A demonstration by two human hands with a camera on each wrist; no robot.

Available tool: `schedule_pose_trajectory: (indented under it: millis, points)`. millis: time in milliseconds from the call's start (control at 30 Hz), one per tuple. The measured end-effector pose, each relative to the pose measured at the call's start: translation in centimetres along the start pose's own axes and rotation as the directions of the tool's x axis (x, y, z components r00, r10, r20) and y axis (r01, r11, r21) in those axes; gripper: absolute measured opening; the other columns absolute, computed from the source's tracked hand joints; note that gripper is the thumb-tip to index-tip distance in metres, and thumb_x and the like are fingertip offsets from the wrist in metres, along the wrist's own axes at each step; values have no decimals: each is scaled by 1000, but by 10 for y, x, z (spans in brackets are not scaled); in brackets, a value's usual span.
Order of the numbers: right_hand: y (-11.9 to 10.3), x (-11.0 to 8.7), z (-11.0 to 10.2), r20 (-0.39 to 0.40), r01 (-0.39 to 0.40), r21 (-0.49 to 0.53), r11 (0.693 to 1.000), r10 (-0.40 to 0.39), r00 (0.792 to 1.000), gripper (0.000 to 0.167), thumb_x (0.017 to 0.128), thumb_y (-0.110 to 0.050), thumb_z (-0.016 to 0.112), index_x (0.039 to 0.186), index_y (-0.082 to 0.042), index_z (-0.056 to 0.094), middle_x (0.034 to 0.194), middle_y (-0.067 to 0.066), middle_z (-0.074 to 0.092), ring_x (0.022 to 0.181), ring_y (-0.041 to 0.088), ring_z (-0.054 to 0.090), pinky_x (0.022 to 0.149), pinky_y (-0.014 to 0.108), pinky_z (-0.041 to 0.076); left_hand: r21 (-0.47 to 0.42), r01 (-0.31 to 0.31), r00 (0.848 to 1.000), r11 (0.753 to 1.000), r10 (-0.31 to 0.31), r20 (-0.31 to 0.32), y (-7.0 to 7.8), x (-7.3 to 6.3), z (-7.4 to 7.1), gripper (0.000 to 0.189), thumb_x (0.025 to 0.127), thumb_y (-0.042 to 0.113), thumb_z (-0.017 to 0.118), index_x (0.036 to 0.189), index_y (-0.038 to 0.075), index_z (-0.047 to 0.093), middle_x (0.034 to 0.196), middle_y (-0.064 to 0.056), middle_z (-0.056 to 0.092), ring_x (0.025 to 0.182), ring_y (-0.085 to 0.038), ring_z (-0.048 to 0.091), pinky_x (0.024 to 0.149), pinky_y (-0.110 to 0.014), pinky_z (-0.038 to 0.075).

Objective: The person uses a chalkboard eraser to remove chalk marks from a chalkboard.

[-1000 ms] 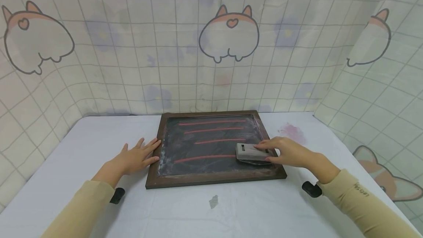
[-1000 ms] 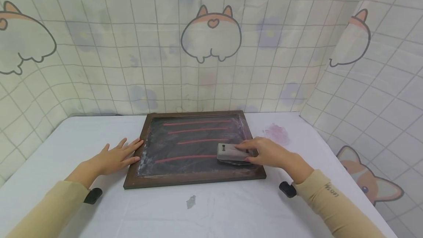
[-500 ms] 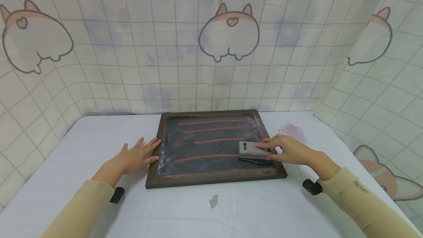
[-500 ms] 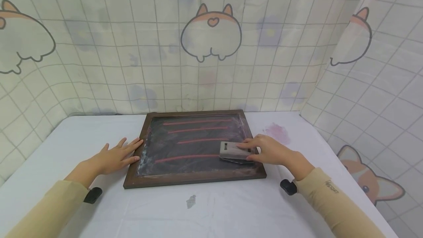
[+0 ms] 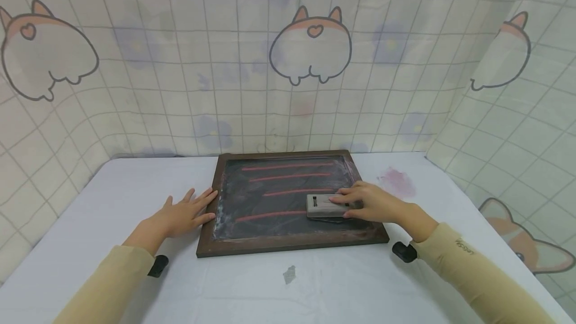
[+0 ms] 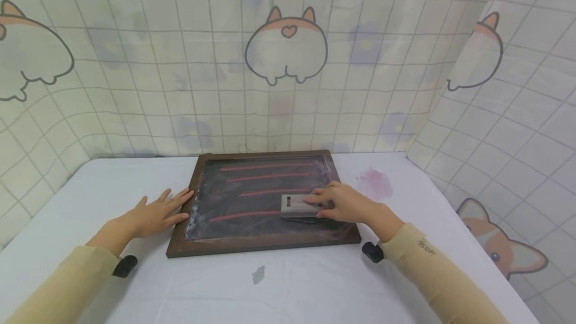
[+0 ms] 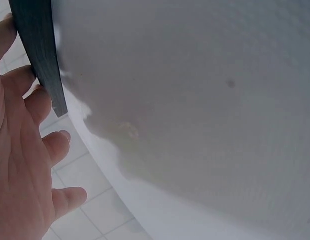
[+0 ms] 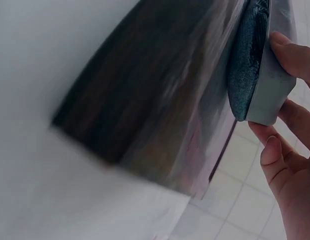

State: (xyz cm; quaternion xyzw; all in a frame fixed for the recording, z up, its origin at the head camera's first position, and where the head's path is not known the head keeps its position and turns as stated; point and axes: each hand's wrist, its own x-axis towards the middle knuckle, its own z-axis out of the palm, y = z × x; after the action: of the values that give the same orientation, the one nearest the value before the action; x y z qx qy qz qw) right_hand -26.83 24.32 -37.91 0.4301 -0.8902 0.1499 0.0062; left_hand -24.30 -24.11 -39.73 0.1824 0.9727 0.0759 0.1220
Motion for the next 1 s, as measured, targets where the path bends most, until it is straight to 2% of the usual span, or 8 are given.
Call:
schedule_pose_trajectory:
  millis: [133, 267, 433, 667, 933, 1000]
  points:
    - [-6, 11, 5, 9, 33, -18, 999, -32, 999, 49, 94, -19, 77, 141, -10, 65, 138, 24, 61, 99, 24, 57, 86, 47, 53, -3, -1, 1000, 1000, 1, 0, -1, 1, 1, 76, 106, 58, 43, 164, 13, 24, 168, -17, 19, 149, -53, 18, 107, -83, 8]
    - [-14, 22, 8, 24, 53, -45, 998, -52, 998, 51, 95, -18, 76, 144, -10, 62, 140, 25, 59, 103, 27, 58, 89, 49, 53, -2, 1, 1000, 1000, -1, 0, 0, 0, 1, 76, 106, 58, 43, 164, 12, 24, 168, -17, 20, 149, -53, 18, 107, -83, 9]
    - [-28, 37, 13, 31, 77, -81, 994, -74, 997, 52, 96, -19, 75, 145, -11, 60, 141, 25, 58, 106, 30, 59, 88, 47, 54, 3, 0, 1000, 1000, 0, -1, 0, 0, 0, 75, 106, 57, 44, 164, 12, 25, 168, -17, 21, 149, -53, 19, 107, -83, 9]
    - [-45, 59, 20, 17, 149, -105, 983, -148, 989, 51, 96, -18, 75, 144, -9, 61, 139, 27, 59, 102, 31, 60, 89, 47, 54, 5, 6, 1000, 1000, -6, 4, 1, 0, 0, 76, 106, 58, 43, 164, 13, 24, 168, -17, 21, 149, -53, 19, 107, -83, 9]
    - [-65, 87, 30, 69, 129, -101, 986, -122, 990, 51, 98, -20, 73, 147, -14, 58, 143, 24, 57, 108, 31, 59, 100, 48, 50, 10, 9, 1000, 1000, -9, 8, 2, 1, -1, 75, 106, 57, 43, 164, 12, 23, 168, -18, 21, 149, -53, 19, 107, -83, 9]
    - [-72, 96, 31, 89, 123, -98, 988, -114, 989, 52, 99, -21, 72, 148, -16, 57, 145, 23, 56, 107, 31, 59, 98, 46, 51, 14, 10, 1000, 1000, -10, 7, 3, 0, -1, 74, 107, 56, 43, 164, 12, 24, 167, -18, 22, 149, -53, 19, 108, -83, 9]
